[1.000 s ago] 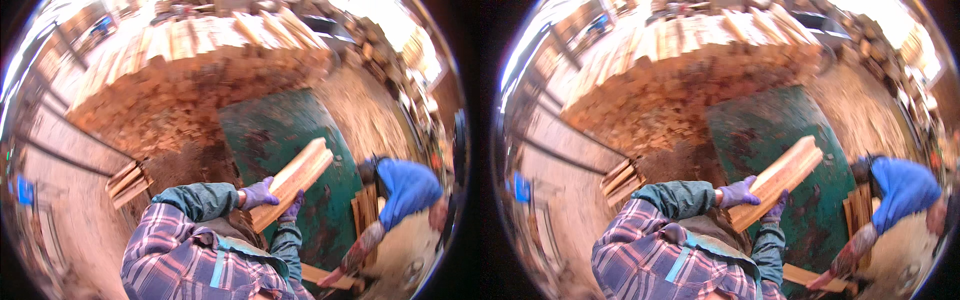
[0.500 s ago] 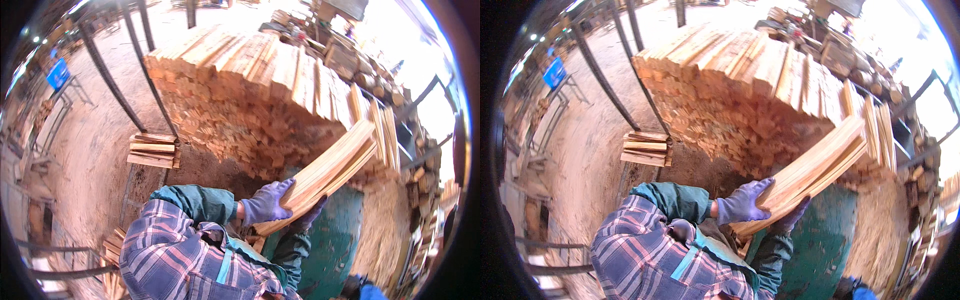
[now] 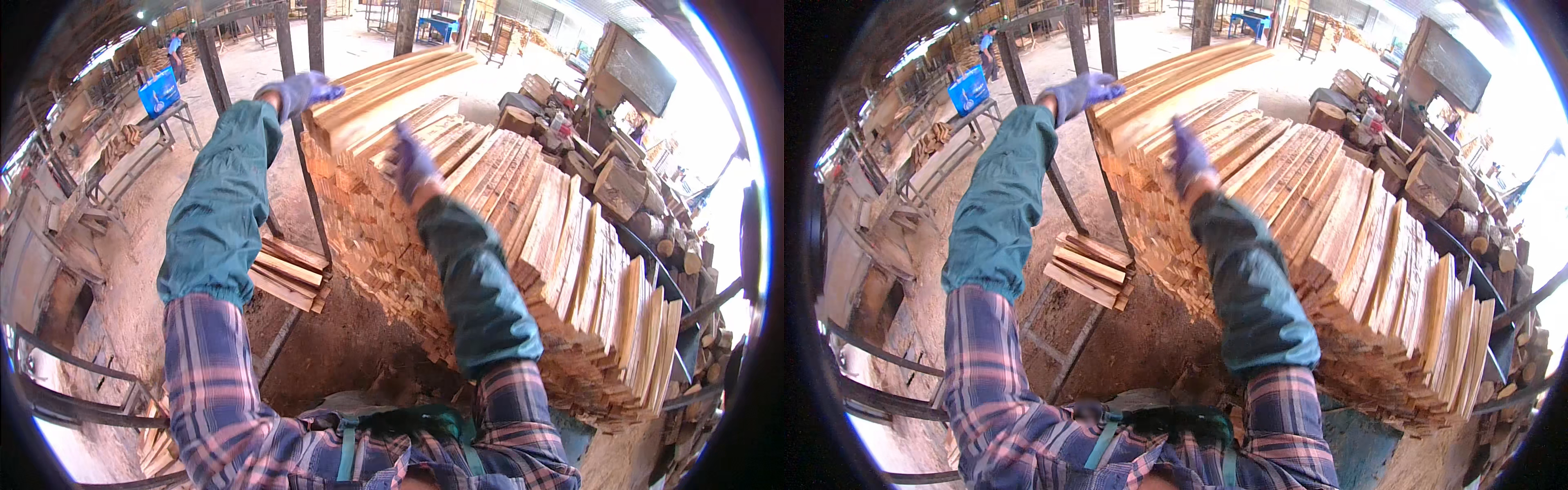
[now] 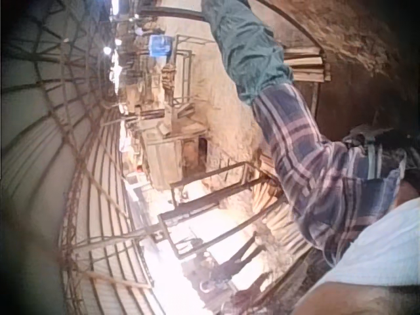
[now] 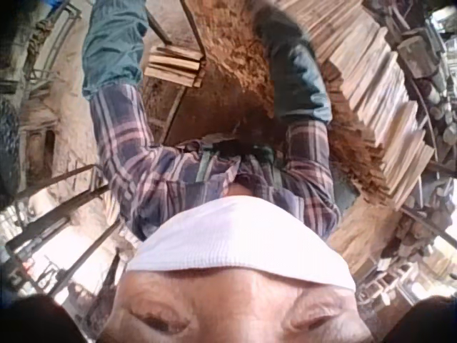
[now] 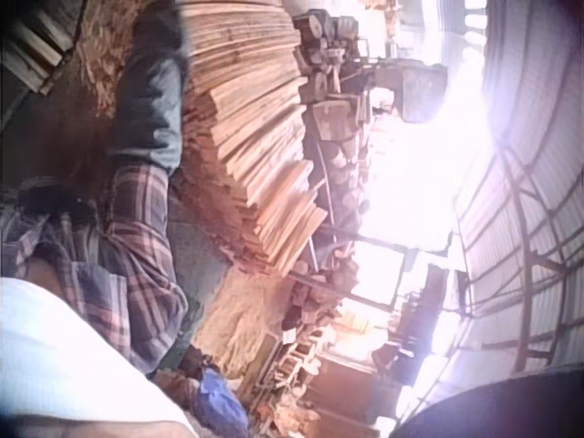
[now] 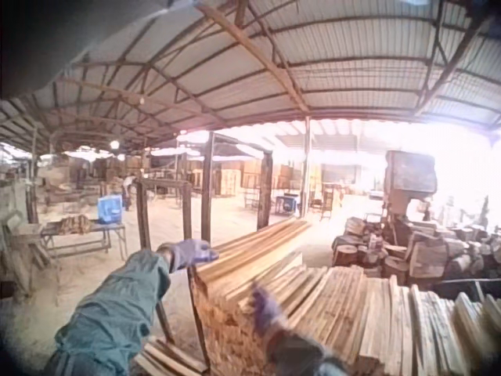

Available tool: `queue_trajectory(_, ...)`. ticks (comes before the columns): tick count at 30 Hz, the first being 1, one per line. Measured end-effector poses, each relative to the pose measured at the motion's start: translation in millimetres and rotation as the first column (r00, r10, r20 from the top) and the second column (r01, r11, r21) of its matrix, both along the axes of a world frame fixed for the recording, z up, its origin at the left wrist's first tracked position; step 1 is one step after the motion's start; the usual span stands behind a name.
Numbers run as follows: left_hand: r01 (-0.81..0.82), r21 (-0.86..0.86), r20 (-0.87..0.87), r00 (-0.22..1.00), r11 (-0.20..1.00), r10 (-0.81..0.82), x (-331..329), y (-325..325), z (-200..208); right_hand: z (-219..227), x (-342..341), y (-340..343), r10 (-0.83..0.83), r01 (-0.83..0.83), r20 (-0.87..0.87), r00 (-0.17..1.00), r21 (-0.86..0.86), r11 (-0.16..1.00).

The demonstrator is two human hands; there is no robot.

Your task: The person picks up wooden planks from a green workbench and stacks them on a nearby pile. The person handles the planks one by one, aligning them carefully before placing them on the growing stack.

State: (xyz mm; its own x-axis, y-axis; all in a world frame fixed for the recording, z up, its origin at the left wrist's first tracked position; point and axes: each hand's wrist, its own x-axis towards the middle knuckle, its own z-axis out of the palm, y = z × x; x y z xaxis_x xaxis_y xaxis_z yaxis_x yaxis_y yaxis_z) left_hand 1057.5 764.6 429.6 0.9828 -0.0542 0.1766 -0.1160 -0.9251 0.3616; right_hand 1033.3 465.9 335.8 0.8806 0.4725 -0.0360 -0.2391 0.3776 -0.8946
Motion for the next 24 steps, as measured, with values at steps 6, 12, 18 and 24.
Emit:
queue_trajectory(6, -0.192, -0.291, 0.499, 0.805, 0.937, 0.320, 40, 77, -165, -121, -102, 30, 0.544, -0.551, -0.188, 0.818, 0.016, 0.834)
queue_trajectory(12, -0.460, -0.182, 0.405, 0.770, 0.869, 0.492, 45, -23, -168, -151, -100, -32, 0.388, -0.435, -0.245, 0.888, -0.176, 0.883)
queue_trajectory(18, -0.637, -0.045, 0.089, 0.764, 0.769, 0.639, 4, -35, -112, -124, -134, -66, 0.387, -0.427, -0.186, 0.903, -0.292, 0.856)
queue_trajectory(24, -0.023, 0.179, 0.679, 0.727, 0.984, -0.106, 15, -223, -120, -206, -185, -210, 0.115, -0.197, -0.220, 0.969, -0.397, 0.896)
